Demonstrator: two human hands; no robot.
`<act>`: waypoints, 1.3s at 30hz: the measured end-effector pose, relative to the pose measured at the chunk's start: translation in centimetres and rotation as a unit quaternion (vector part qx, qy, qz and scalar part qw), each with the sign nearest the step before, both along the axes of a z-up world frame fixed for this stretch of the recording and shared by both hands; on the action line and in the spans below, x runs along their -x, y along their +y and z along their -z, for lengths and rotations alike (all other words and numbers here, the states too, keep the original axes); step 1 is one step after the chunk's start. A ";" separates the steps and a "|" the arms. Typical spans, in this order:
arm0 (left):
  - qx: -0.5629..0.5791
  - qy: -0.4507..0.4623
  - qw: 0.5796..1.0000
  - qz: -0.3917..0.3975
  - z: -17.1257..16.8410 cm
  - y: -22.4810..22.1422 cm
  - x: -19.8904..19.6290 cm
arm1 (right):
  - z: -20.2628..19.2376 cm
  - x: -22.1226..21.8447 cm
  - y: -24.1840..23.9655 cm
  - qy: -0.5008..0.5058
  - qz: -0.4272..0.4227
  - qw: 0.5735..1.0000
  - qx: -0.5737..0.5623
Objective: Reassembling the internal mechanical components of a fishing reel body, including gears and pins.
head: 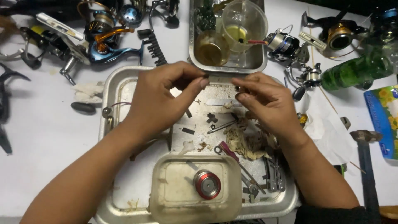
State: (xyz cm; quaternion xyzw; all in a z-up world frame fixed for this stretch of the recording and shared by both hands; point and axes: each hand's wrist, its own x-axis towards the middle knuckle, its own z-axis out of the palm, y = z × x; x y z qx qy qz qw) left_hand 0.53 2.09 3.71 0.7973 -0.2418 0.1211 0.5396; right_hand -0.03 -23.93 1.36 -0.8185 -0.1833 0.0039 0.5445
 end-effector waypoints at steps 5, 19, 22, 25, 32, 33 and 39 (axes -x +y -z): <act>-0.059 -0.033 0.998 -0.004 -1.0 2.3 0.2 | -0.3 0.1 -1.0 -0.018 -0.006 0.999 0.044; -0.121 -0.041 0.991 0.040 1.2 2.8 1.5 | 3.5 2.0 -2.0 0.194 0.042 0.949 -0.245; -0.115 -0.027 0.992 0.053 1.3 2.5 1.5 | 3.0 2.5 -1.7 0.267 0.033 0.915 -0.299; -0.110 0.008 0.992 0.060 1.3 2.3 1.5 | 2.4 2.9 -1.1 0.293 0.016 0.894 -0.338; -0.087 0.135 0.985 0.064 -0.6 1.4 1.6 | 1.3 3.3 0.2 0.307 -0.013 0.873 -0.378; -0.083 0.169 0.980 0.060 -1.0 1.2 1.6 | 1.2 3.4 0.3 0.314 -0.018 0.869 -0.383; -0.041 0.086 0.990 0.104 -0.2 -0.5 0.7 | 1.6 3.3 0.3 0.322 -0.037 0.858 -0.399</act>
